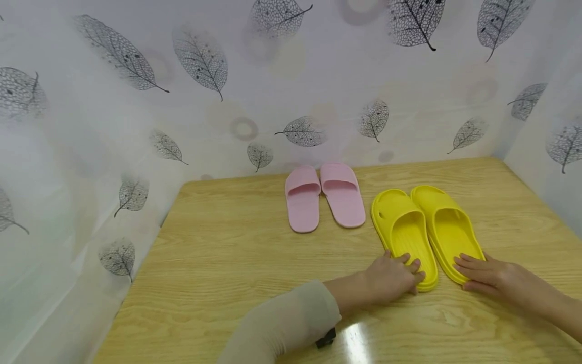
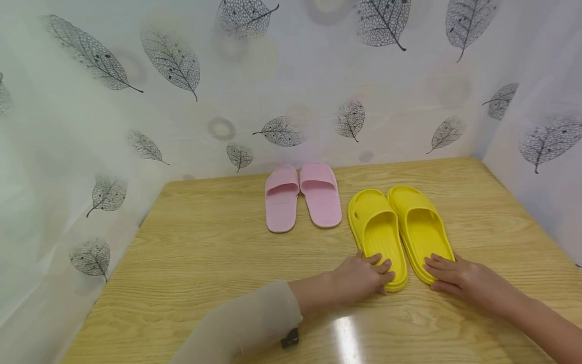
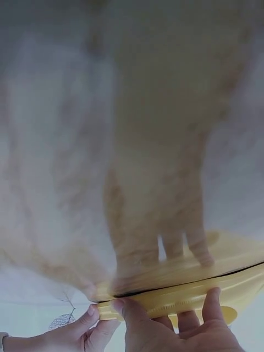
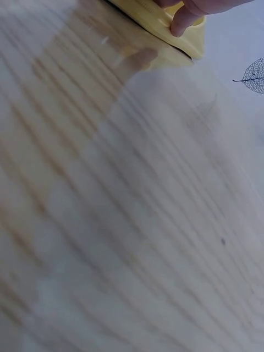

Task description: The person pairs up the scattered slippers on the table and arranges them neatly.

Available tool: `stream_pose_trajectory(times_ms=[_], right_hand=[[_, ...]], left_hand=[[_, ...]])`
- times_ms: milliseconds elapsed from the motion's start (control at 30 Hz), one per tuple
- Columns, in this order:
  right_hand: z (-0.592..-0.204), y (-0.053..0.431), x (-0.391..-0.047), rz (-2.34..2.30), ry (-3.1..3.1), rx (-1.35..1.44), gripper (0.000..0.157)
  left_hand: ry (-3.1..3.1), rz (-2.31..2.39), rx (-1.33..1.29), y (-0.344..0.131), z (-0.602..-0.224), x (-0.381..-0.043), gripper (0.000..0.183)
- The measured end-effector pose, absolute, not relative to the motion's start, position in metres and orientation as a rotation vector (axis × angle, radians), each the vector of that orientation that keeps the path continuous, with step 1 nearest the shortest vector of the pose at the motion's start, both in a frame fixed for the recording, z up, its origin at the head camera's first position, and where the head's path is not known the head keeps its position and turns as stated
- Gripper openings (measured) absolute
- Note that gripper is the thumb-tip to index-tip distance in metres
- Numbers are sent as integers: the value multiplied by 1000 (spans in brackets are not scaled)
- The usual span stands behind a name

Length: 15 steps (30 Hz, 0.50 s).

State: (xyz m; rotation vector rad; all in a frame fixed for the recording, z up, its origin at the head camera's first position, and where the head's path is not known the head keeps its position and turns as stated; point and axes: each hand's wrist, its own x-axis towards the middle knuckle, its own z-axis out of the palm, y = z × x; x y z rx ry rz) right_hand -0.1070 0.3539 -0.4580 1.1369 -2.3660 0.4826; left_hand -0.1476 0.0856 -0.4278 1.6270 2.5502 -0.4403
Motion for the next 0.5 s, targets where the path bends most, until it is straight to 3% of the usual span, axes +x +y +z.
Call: stream_pose_trajectory(times_ms=[500], right_hand=[[-459,354,-118,495,-2328,1158,42]], left_hand=[[2594,-470,1641,86,-428,-154,44]])
